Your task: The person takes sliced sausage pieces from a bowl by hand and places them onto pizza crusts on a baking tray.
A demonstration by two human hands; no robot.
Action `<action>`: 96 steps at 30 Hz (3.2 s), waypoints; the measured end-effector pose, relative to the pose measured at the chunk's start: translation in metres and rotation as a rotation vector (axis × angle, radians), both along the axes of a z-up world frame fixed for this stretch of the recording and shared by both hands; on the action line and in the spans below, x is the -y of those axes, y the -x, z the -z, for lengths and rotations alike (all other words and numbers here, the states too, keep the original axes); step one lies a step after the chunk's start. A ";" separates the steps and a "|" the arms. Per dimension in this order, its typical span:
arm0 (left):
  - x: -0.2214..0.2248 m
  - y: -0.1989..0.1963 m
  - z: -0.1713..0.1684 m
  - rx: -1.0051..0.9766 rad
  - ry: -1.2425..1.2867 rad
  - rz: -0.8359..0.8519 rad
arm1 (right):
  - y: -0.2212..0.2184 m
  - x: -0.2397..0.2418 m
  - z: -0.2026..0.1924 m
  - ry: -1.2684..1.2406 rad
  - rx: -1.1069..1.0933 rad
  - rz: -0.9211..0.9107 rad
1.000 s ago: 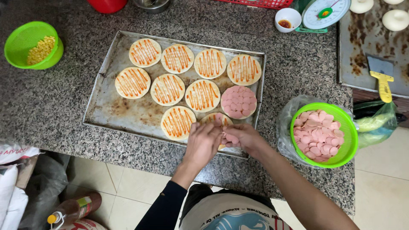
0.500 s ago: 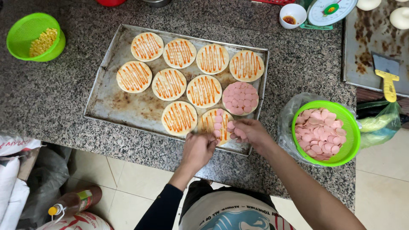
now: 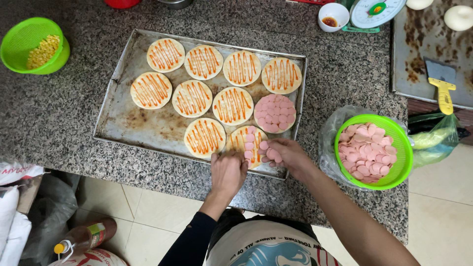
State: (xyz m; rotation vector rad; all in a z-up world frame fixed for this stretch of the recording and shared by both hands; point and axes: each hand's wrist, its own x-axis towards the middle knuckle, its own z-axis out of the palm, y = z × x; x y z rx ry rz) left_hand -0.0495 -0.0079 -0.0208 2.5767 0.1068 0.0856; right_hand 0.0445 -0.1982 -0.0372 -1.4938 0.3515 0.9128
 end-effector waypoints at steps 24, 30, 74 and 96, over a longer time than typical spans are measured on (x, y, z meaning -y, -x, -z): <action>-0.036 -0.057 -0.018 0.195 0.345 0.127 | -0.021 -0.032 -0.007 0.012 0.086 -0.099; -0.050 -0.071 -0.006 0.037 0.295 -0.126 | -0.032 -0.020 0.000 -0.110 0.177 -0.025; -0.028 -0.066 -0.038 0.307 -0.007 0.269 | -0.043 -0.052 -0.016 -0.161 -0.134 0.102; -0.045 -0.063 0.008 0.081 0.131 -0.020 | -0.044 -0.032 -0.006 -0.039 0.011 0.150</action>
